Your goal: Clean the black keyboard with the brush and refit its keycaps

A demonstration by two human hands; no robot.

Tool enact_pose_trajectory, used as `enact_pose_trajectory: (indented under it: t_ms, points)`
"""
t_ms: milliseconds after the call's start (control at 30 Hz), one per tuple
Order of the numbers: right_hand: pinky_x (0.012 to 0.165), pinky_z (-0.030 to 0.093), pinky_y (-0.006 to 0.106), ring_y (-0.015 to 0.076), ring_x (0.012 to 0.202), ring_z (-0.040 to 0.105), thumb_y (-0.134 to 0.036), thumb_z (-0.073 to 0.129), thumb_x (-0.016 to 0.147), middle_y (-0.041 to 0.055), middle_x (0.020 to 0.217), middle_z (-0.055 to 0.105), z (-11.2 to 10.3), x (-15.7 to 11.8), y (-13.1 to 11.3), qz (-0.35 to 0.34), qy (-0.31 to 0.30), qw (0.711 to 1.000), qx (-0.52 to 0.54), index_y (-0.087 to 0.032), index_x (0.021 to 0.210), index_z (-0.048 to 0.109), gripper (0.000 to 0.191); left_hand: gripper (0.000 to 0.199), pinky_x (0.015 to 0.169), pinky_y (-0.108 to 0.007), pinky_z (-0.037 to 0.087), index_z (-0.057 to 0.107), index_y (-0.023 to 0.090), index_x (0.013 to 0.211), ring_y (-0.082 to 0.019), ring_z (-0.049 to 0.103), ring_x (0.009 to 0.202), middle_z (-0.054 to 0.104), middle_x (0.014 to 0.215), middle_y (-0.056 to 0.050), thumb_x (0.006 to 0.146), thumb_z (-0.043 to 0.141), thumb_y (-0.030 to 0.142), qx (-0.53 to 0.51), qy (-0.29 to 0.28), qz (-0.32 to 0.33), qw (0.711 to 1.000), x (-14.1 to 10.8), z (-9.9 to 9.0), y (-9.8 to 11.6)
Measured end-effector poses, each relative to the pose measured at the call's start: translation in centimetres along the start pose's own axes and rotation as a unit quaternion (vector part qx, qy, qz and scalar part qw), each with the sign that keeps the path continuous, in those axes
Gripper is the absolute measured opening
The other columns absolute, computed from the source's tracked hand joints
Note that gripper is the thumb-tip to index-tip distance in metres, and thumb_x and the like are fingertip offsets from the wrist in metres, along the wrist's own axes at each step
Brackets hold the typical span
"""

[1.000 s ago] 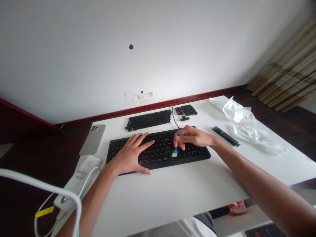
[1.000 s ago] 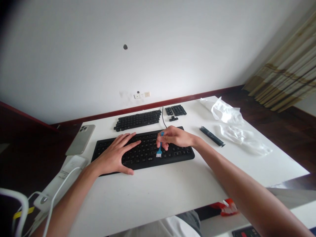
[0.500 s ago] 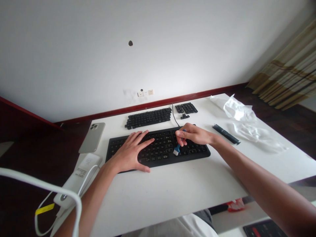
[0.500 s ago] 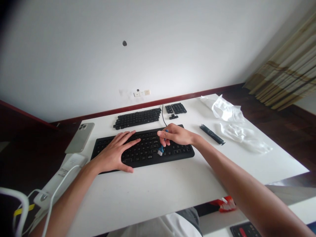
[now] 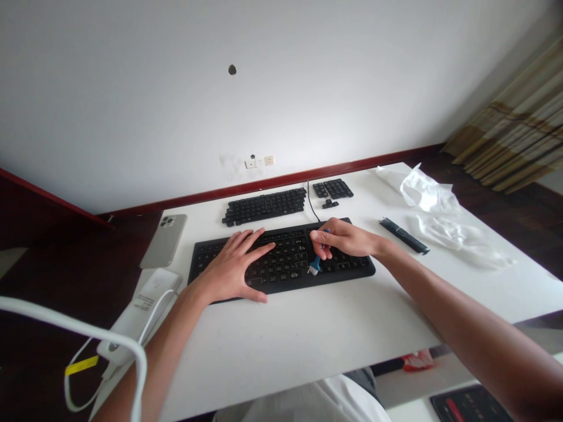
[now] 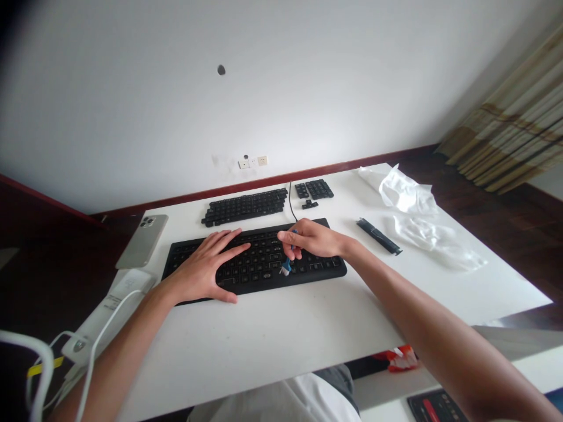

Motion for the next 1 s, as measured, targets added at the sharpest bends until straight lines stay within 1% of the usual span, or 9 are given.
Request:
enact_pose_trajectory:
  t_ms: [100,233,367,500,633,767,900,933,1000]
  points:
    - [0.064,0.046,0.028,0.0126,0.057,0.056,-0.066,0.047,0.105,0.0026,0.059,0.061,0.2,-0.1,-0.2,0.003,-0.009,1.000,-0.009,-0.015,0.066,0.067,0.067,0.116,0.132,-0.062,0.016,0.034,0.040,0.167,-0.045,0.014,0.162,0.008,0.180,-0.003,0.069,0.082,0.080,-0.003,0.001,-0.002,1.000,0.0,-0.1,0.0]
    - [0.059,0.040,0.027,0.0104,0.051,0.047,-0.067,0.045,0.105,-0.0002,0.053,0.052,-0.2,-0.3,-0.5,0.005,0.010,1.000,-0.018,-0.016,0.060,0.060,0.070,0.117,0.131,-0.064,0.017,0.033,0.041,0.167,-0.045,0.013,0.162,0.008,0.180,-0.003,0.069,0.080,0.082,-0.010,-0.001,0.000,1.000,0.0,0.0,0.0]
    - [0.062,0.043,0.028,0.0119,0.056,0.052,-0.067,0.043,0.106,0.0013,0.058,0.058,-0.2,-0.2,-0.3,-0.004,0.018,1.000,-0.014,-0.016,0.066,0.064,0.068,0.117,0.131,-0.064,0.016,0.033,0.040,0.167,-0.045,0.013,0.162,0.008,0.180,-0.003,0.069,0.081,0.082,-0.011,0.000,-0.001,1.000,0.1,0.0,0.0]
    - [0.062,0.042,0.028,0.0120,0.055,0.051,-0.068,0.045,0.105,0.0007,0.056,0.056,0.3,-0.1,-0.1,0.010,-0.008,1.000,-0.024,-0.016,0.063,0.062,0.069,0.117,0.132,-0.064,0.016,0.034,0.040,0.167,-0.045,0.014,0.162,0.008,0.180,-0.003,0.068,0.082,0.081,-0.009,0.005,0.001,1.000,0.1,0.1,-0.1]
    - [0.062,0.043,0.028,0.0120,0.054,0.051,-0.069,0.043,0.105,0.0005,0.056,0.055,0.3,-0.1,-0.5,-0.001,-0.007,1.000,-0.016,-0.016,0.063,0.061,0.069,0.118,0.131,-0.065,0.017,0.033,0.041,0.167,-0.045,0.013,0.163,0.007,0.180,-0.003,0.068,0.080,0.083,-0.012,0.004,0.004,1.000,0.1,0.2,-0.2]
    - [0.069,0.048,0.029,0.0148,0.064,0.059,-0.068,0.042,0.106,0.0043,0.066,0.064,0.4,0.0,-0.6,-0.019,-0.005,1.000,0.014,-0.015,0.073,0.068,0.068,0.117,0.132,-0.064,0.017,0.035,0.040,0.167,-0.045,0.014,0.162,0.009,0.180,-0.003,0.068,0.082,0.081,-0.013,0.010,0.006,1.000,0.1,0.1,-0.2]
    - [0.064,0.045,0.028,0.0121,0.055,0.052,-0.068,0.033,0.108,0.0016,0.057,0.055,1.2,0.1,-0.6,-0.028,-0.030,0.999,0.013,-0.015,0.064,0.061,0.074,0.117,0.132,-0.064,0.016,0.035,0.040,0.167,-0.045,0.013,0.162,0.009,0.180,-0.003,0.068,0.082,0.081,-0.015,0.007,0.004,1.000,0.1,0.1,-0.2]
    - [0.064,0.046,0.028,0.0123,0.056,0.053,-0.068,0.033,0.108,0.0021,0.058,0.057,1.4,0.2,-0.7,-0.035,-0.035,0.999,0.019,-0.015,0.066,0.063,0.074,0.117,0.132,-0.064,0.016,0.035,0.040,0.167,-0.045,0.013,0.163,0.008,0.180,-0.003,0.068,0.082,0.081,-0.015,0.005,0.003,1.000,0.1,0.1,-0.2]
    - [0.069,0.050,0.029,0.0148,0.065,0.061,-0.066,0.035,0.108,0.0061,0.069,0.066,1.9,0.3,-1.1,-0.058,-0.041,0.997,0.040,-0.013,0.077,0.070,0.071,0.117,0.132,-0.063,0.015,0.036,0.039,0.166,-0.044,0.012,0.163,0.007,0.180,-0.003,0.067,0.084,0.079,-0.013,0.002,0.002,1.000,0.1,0.1,-0.1]
Point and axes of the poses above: each hand's wrist, its own x-axis towards the middle knuckle, its own z-axis out of the palm, y = z × x, the point moved 4 cm from there along x, towards the middle knuckle
